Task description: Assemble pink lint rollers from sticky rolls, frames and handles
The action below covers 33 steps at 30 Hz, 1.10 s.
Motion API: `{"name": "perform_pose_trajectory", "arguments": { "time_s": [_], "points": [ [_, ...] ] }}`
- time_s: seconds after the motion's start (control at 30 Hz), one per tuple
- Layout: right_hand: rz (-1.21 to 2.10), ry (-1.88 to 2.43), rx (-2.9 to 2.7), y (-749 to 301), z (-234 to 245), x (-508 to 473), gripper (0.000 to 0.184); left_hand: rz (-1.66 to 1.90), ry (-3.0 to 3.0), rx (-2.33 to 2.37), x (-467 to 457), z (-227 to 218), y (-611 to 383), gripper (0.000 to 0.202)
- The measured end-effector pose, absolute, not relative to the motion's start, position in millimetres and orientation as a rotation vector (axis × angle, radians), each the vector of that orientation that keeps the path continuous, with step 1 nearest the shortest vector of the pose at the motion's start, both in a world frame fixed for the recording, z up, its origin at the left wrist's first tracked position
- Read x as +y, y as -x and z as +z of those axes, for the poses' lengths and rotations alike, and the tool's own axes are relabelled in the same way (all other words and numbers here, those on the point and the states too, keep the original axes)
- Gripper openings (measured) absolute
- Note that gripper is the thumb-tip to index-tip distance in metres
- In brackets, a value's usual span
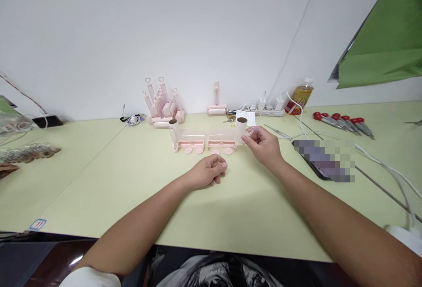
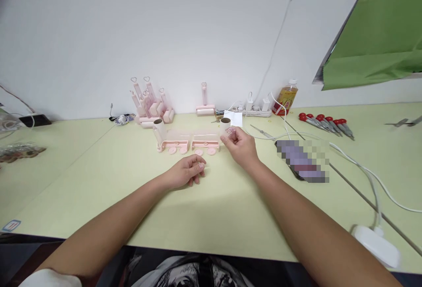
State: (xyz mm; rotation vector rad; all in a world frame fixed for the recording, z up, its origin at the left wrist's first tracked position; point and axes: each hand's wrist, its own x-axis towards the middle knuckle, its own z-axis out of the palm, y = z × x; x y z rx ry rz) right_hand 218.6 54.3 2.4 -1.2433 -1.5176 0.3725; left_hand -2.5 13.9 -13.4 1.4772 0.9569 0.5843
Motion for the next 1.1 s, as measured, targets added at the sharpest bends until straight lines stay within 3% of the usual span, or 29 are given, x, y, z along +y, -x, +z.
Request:
{"name": "perform_pose_trajectory", "arguments": {
  "time_s": [0.47,1.1],
  "points": [
    [0.370,1.604,-1.577,-219,-19,85,0.024,0.484,-1.619,0.956,10,-8,3,0.035],
    [0.431,1.594,-1.495,-220,-21,79,0.049,0.487,-1.731,0.953,13,-16,4,0.035]
  ]
}}
